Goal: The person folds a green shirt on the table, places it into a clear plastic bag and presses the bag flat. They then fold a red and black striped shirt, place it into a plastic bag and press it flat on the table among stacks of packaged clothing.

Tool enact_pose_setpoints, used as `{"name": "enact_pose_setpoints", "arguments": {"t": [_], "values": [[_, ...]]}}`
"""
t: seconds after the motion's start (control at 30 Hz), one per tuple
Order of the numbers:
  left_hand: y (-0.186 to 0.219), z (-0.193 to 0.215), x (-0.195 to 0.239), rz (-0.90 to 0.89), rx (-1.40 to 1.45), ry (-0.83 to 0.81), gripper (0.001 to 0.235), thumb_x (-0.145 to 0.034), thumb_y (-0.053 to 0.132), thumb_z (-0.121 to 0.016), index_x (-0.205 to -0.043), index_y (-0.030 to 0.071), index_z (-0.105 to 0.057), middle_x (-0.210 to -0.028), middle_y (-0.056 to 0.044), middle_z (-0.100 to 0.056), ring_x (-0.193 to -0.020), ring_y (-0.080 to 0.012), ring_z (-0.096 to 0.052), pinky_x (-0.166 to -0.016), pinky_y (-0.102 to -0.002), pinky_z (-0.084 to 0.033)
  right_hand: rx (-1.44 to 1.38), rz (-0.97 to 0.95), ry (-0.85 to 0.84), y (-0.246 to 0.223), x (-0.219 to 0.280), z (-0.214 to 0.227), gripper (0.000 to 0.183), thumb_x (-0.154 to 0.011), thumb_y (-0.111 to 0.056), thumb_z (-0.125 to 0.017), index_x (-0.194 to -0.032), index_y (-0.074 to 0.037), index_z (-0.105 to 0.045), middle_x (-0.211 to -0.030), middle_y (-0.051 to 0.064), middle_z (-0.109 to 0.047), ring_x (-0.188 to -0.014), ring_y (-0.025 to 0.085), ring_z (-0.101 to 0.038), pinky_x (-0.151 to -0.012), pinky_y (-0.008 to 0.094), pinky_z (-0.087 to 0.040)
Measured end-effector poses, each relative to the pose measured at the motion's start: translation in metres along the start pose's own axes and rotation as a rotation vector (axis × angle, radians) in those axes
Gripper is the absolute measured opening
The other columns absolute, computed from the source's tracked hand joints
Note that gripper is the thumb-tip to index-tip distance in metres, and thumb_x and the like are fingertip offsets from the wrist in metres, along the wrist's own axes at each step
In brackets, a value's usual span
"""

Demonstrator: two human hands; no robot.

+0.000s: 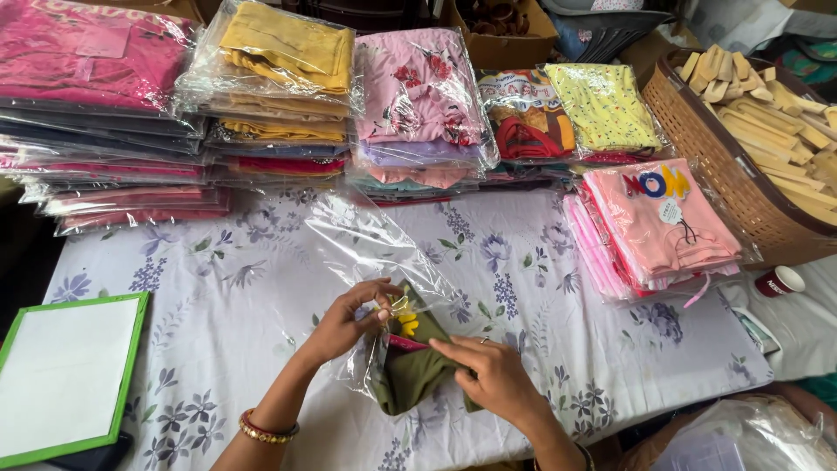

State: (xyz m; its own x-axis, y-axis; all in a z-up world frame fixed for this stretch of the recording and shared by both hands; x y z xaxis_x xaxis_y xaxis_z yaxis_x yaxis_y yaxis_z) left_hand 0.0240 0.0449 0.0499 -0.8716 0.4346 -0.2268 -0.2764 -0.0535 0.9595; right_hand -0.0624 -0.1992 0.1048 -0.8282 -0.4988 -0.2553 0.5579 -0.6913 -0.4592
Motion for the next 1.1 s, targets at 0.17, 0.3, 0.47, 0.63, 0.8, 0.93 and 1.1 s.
{"name": "enact_pose_setpoints", "arguments": {"t": [0.17,0.3,0.47,0.63,0.8,0.93,1.1], "values": [[0.020,-0.006,0.001,-0.039,-0.020,-0.014,0.006,-0.094,0.013,-0.068,-0.095,0.009,-0.064,-0.133,-0.005,-0.072,-0.149,-0.0290,-0.045,-0.121,-0.049,-0.024,-0.052,-0.057,0.148,-0.011,-0.002,0.000,0.060,-0.075,0.003,-0.068,-0.132,-0.015,-0.070,-0.122,0.020,-0.073,-0.105,0.033,-0.075,-0.087,0.038,-0.061],[0.034,-0.013,0.005,-0.071,0.051,-0.082,0.003,-0.094,0.012,-0.068,-0.096,0.012,-0.066,-0.131,-0.003,-0.073,-0.150,-0.0288,-0.044,-0.120,-0.051,-0.030,-0.103,-0.046,0.168,-0.013,-0.001,-0.013,0.060,-0.075,0.003,-0.067,-0.132,-0.013,-0.069,-0.125,0.020,-0.072,-0.106,0.034,-0.075,-0.088,0.038,-0.061],[0.032,-0.021,0.007,-0.145,0.040,-0.068,0.004,-0.095,0.013,-0.069,-0.097,0.011,-0.068,-0.131,-0.005,-0.074,-0.151,-0.0297,-0.044,-0.125,-0.055,-0.018,-0.065,-0.144,0.199,-0.010,-0.006,-0.021,0.058,-0.076,0.003,-0.067,-0.132,-0.013,-0.070,-0.119,0.017,-0.074,-0.101,0.032,-0.075,-0.086,0.037,-0.060],[0.047,-0.029,0.009,-0.212,-0.023,-0.051,0.014,-0.096,0.021,-0.070,-0.108,0.014,-0.070,-0.142,-0.007,-0.067,-0.155,-0.0310,-0.039,-0.127,-0.057,-0.013,-0.170,-0.102,0.204,0.005,-0.004,-0.039,0.058,-0.077,0.005,-0.066,-0.132,-0.011,-0.070,-0.123,0.014,-0.074,-0.108,0.029,-0.074,-0.093,0.035,-0.059],[0.083,-0.027,0.012,-0.319,-0.598,0.049,0.071,-0.078,0.043,-0.083,-0.138,0.018,-0.057,-0.157,-0.016,-0.037,-0.149,-0.0398,-0.023,-0.117,-0.064,-0.005,-0.792,-0.349,0.459,0.044,-0.005,-0.047,0.058,-0.083,0.012,-0.057,-0.139,-0.002,-0.064,-0.131,0.012,-0.072,-0.112,0.015,-0.068,-0.097,0.028,-0.053],[0.076,-0.030,0.013,-0.281,-0.794,0.005,0.083,-0.070,0.038,-0.085,-0.143,0.020,-0.051,-0.152,-0.016,-0.038,-0.140,-0.0393,-0.030,-0.110,-0.064,-0.013,-1.019,-0.477,0.466,0.047,-0.004,-0.052,0.059,-0.084,0.012,-0.056,-0.140,-0.002,-0.062,-0.128,0.010,-0.072,-0.104,0.009,-0.067,-0.092,0.024,-0.052],[0.028,-0.025,0.016,-0.075,-0.989,-0.060,0.082,-0.078,0.016,-0.079,-0.152,0.030,-0.047,-0.130,-0.004,-0.055,-0.121,-0.0266,-0.053,-0.097,-0.045,-0.045,-0.915,-0.481,0.423,0.051,0.000,-0.057,0.058,-0.087,0.010,-0.059,-0.143,-0.002,-0.062,-0.129,0.010,-0.073,-0.099,0.005,-0.061,-0.086,0.021,-0.049]]}}
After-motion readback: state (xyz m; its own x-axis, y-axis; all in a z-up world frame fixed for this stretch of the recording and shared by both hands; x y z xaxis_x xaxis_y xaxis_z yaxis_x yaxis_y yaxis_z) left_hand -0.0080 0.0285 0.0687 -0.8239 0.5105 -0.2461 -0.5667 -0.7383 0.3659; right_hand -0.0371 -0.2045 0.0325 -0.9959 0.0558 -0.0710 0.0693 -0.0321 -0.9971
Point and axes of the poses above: each hand's wrist, its own x-axis away from the middle knuckle, its own z-axis out of the back of the hand, y = z × x, the point moved 4 cm from there along -x, towards the middle knuckle
